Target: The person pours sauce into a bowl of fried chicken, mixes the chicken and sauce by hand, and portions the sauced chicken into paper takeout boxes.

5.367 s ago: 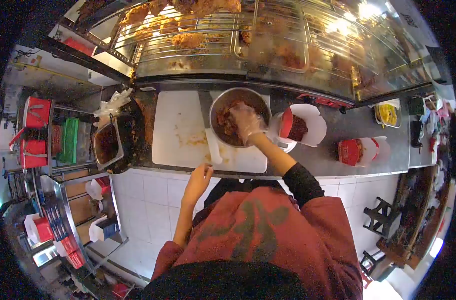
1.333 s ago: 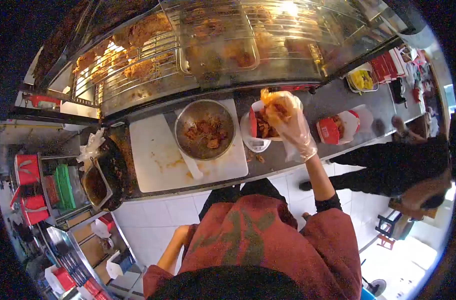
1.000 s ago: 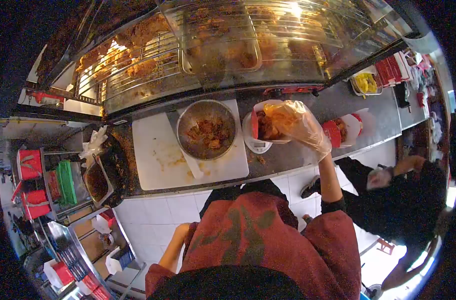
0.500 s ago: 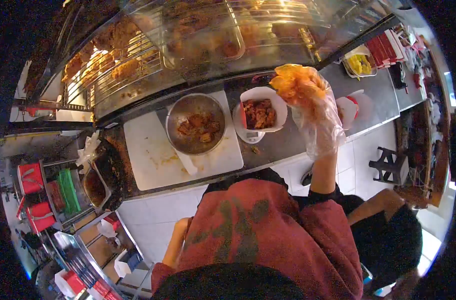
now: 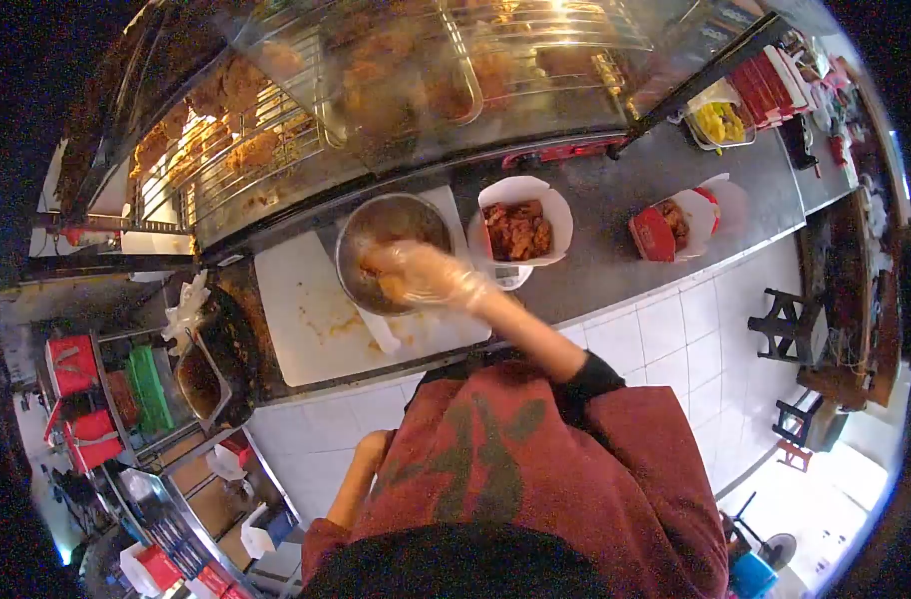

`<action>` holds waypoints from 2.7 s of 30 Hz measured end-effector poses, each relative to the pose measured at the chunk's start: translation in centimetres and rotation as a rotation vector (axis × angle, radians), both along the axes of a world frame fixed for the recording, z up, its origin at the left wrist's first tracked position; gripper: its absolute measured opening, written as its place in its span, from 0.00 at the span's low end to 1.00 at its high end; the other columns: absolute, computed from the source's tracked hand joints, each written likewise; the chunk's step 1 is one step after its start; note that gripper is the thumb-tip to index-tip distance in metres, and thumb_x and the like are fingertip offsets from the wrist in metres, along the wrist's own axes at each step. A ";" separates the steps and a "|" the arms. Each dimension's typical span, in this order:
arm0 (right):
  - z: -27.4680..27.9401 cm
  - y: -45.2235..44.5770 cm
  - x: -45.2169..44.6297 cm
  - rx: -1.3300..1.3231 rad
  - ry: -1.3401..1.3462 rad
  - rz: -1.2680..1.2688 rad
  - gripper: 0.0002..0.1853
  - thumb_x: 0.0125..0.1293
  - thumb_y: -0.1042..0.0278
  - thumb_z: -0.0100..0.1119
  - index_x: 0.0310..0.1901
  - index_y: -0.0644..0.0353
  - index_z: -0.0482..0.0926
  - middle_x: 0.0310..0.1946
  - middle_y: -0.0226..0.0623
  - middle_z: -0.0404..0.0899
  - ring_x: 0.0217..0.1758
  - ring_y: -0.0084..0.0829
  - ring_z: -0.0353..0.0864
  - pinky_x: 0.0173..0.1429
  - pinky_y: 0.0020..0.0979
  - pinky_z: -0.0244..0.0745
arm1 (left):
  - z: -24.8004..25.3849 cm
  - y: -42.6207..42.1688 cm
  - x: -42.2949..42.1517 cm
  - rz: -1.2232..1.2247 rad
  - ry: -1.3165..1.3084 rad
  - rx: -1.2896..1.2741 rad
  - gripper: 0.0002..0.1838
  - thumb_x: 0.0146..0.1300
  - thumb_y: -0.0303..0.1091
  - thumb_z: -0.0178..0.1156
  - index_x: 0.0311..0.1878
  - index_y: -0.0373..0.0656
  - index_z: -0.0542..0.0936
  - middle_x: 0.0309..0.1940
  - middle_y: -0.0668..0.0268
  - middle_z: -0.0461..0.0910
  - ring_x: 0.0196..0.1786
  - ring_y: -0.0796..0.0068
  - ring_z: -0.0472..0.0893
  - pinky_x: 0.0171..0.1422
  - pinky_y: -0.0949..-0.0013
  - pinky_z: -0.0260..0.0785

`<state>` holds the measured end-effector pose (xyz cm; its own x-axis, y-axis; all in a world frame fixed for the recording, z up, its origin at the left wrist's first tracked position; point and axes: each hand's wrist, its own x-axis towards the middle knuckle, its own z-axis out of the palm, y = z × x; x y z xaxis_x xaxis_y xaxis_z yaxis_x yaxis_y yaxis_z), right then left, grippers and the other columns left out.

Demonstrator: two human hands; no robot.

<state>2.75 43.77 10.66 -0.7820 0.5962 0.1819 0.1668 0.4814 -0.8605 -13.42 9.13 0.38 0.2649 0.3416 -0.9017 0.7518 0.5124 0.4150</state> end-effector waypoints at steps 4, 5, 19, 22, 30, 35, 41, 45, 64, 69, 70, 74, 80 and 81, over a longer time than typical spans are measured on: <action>-1.8 -1.7 -1.0 0.028 -0.098 -0.055 0.12 0.53 0.71 0.52 0.40 0.64 0.75 0.30 0.49 0.76 0.39 0.48 0.76 0.48 0.40 0.69 | 1.2 0.7 0.5 0.016 0.031 0.003 0.21 0.54 0.48 0.53 0.40 0.40 0.79 0.38 0.53 0.80 0.38 0.62 0.79 0.41 0.62 0.69; 1.1 -1.1 0.3 0.041 -0.005 -0.062 0.11 0.53 0.71 0.52 0.39 0.63 0.74 0.29 0.48 0.76 0.36 0.47 0.75 0.45 0.41 0.70 | 1.7 0.9 0.9 0.028 0.041 0.003 0.21 0.54 0.49 0.53 0.40 0.41 0.79 0.38 0.53 0.80 0.38 0.62 0.80 0.41 0.61 0.69; 2.7 7.4 14.1 0.480 -0.158 0.068 0.24 0.45 0.64 0.63 0.46 0.59 0.72 0.47 0.39 0.72 0.49 0.37 0.73 0.54 0.35 0.68 | 8.0 5.3 5.1 0.133 0.156 -0.056 0.24 0.53 0.54 0.50 0.40 0.42 0.80 0.38 0.51 0.79 0.40 0.57 0.80 0.42 0.60 0.69; 2.1 6.6 13.0 0.843 -0.643 0.007 0.19 0.47 0.58 0.58 0.43 0.52 0.75 0.45 0.39 0.73 0.50 0.39 0.73 0.46 0.40 0.73 | 9.1 5.8 5.7 0.144 0.147 -0.086 0.25 0.53 0.54 0.50 0.40 0.43 0.80 0.38 0.51 0.79 0.40 0.57 0.80 0.42 0.60 0.70; 3.0 7.8 13.0 0.776 -0.481 0.186 0.15 0.49 0.65 0.58 0.41 0.55 0.77 0.41 0.40 0.77 0.47 0.35 0.76 0.52 0.33 0.71 | 8.2 3.9 7.6 0.116 0.047 -0.121 0.20 0.54 0.51 0.51 0.42 0.47 0.80 0.38 0.52 0.79 0.41 0.53 0.79 0.43 0.57 0.70; 4.3 8.8 13.9 -0.175 -0.157 0.126 0.16 0.55 0.63 0.58 0.46 0.58 0.75 0.41 0.38 0.76 0.45 0.33 0.75 0.55 0.29 0.68 | 7.4 2.1 9.0 0.244 0.042 0.026 0.22 0.55 0.52 0.48 0.44 0.50 0.80 0.39 0.53 0.79 0.42 0.54 0.79 0.45 0.58 0.70; 7.6 9.2 15.1 0.177 -0.202 0.249 0.20 0.52 0.62 0.61 0.47 0.59 0.73 0.44 0.38 0.76 0.46 0.36 0.75 0.54 0.31 0.68 | 10.0 4.7 9.2 0.041 0.079 -0.002 0.19 0.56 0.49 0.48 0.38 0.46 0.81 0.38 0.54 0.80 0.44 0.54 0.78 0.47 0.59 0.70; 8.4 9.1 14.5 0.228 -0.164 0.282 0.22 0.50 0.62 0.63 0.47 0.59 0.73 0.43 0.39 0.77 0.46 0.35 0.76 0.53 0.32 0.69 | 3.2 5.4 5.4 0.020 -0.010 0.347 0.13 0.50 0.41 0.61 0.31 0.40 0.81 0.32 0.53 0.80 0.36 0.52 0.79 0.41 0.58 0.70; 9.6 8.5 16.2 -0.274 -0.078 -0.084 0.10 0.49 0.69 0.66 0.33 0.63 0.79 0.29 0.31 0.79 0.33 0.19 0.76 0.38 0.25 0.74 | 6.2 15.9 2.3 0.803 0.177 0.502 0.21 0.64 0.47 0.49 0.43 0.36 0.72 0.31 0.53 0.78 0.37 0.61 0.80 0.39 0.64 0.72; 11.8 8.0 17.2 -0.321 0.020 -0.123 0.12 0.53 0.78 0.61 0.40 0.68 0.77 0.39 0.35 0.79 0.40 0.22 0.77 0.45 0.24 0.74 | 5.2 19.5 3.0 1.480 -0.400 0.478 0.31 0.66 0.49 0.47 0.63 0.40 0.52 0.54 0.52 0.66 0.42 0.56 0.79 0.43 0.62 0.75; 12.2 7.7 17.4 -0.318 0.021 -0.129 0.12 0.53 0.78 0.61 0.40 0.68 0.77 0.39 0.35 0.79 0.40 0.22 0.77 0.45 0.24 0.74 | 5.2 19.9 3.3 1.474 -0.403 0.479 0.31 0.66 0.49 0.47 0.63 0.40 0.52 0.54 0.52 0.66 0.42 0.56 0.79 0.43 0.62 0.75; 14.9 4.8 18.3 -0.502 0.272 -0.364 0.15 0.55 0.71 0.62 0.44 0.67 0.75 0.43 0.38 0.76 0.42 0.27 0.77 0.47 0.26 0.74 | 4.5 20.9 3.5 1.563 -0.587 0.467 0.35 0.64 0.45 0.52 0.66 0.39 0.47 0.57 0.50 0.62 0.47 0.53 0.76 0.48 0.58 0.73; 14.8 2.3 23.0 -0.593 0.331 -0.594 0.19 0.58 0.65 0.60 0.46 0.70 0.73 0.38 0.42 0.78 0.41 0.31 0.79 0.44 0.30 0.76 | 11.5 23.9 9.0 0.691 0.566 1.201 0.47 0.54 0.44 0.62 0.67 0.38 0.42 0.63 0.48 0.55 0.63 0.49 0.59 0.66 0.56 0.53; 14.2 2.1 23.7 -0.593 0.336 -0.607 0.19 0.58 0.65 0.60 0.46 0.70 0.73 0.38 0.42 0.78 0.41 0.31 0.79 0.44 0.30 0.76 | 12.4 24.9 10.0 0.508 0.317 1.310 0.51 0.50 0.43 0.66 0.68 0.37 0.42 0.64 0.48 0.53 0.66 0.50 0.55 0.69 0.57 0.48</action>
